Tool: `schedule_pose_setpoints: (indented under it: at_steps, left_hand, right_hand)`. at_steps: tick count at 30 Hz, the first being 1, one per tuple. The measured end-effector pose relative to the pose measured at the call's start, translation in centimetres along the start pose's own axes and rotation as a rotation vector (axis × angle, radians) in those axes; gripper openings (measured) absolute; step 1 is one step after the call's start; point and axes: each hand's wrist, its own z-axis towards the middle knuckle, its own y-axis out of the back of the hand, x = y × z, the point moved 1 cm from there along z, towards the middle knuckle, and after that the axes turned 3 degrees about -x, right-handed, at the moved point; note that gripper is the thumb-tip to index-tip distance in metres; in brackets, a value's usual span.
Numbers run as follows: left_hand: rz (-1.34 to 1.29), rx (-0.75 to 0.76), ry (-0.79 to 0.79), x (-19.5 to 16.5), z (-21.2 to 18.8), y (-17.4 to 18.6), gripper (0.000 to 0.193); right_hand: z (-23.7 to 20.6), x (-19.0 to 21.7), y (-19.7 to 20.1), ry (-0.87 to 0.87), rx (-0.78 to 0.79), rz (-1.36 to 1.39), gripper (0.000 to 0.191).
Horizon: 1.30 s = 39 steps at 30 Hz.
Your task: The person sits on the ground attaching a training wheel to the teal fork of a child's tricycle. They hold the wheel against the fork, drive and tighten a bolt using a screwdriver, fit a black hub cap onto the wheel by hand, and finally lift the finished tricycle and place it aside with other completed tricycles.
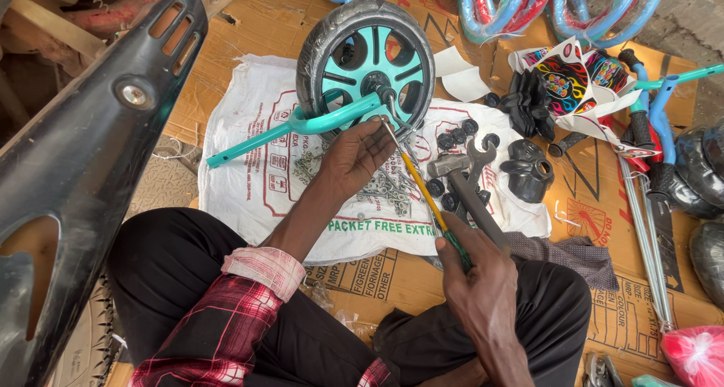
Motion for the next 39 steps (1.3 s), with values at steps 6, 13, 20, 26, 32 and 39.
schedule_pose_setpoints:
  at_steps: [6,13,20,26,32,39]
  left_hand:
    - [-0.089,0.059,-0.044,-0.1,1.4,0.0,0.011]
    - [-0.118,0.003,-0.043,0.0,1.9,0.1,0.012]
    - [-0.131,-0.001,-0.050,0.2,2.1,0.1,0.012]
    - [-0.126,0.034,-0.075,0.1,1.9,-0.1,0.013]
    - [1.390,-0.452,-0.932,-0.3,-2.2,-1.8,0.028]
    - [1.897,-0.163,-1.142,-5.5,-1.4,-2.9,0.040]
  right_hand:
    - [1.3,3.1,1.1,0.101,0.026,-0.169,0.037]
    - [2.1,4.5,1.9,0.281,0.001,-0.199,0.033]
    - [2.9,5.0,2.6,0.252,0.059,-0.271,0.037]
    - [3.6,5.4,3.1,0.320,0.061,-0.320,0.036]
    - [4.4,5.8,3.6,0.304,0.104,-0.334,0.036]
    - [4.8,5.9,3.8,0.333,0.105,-0.345,0.033]
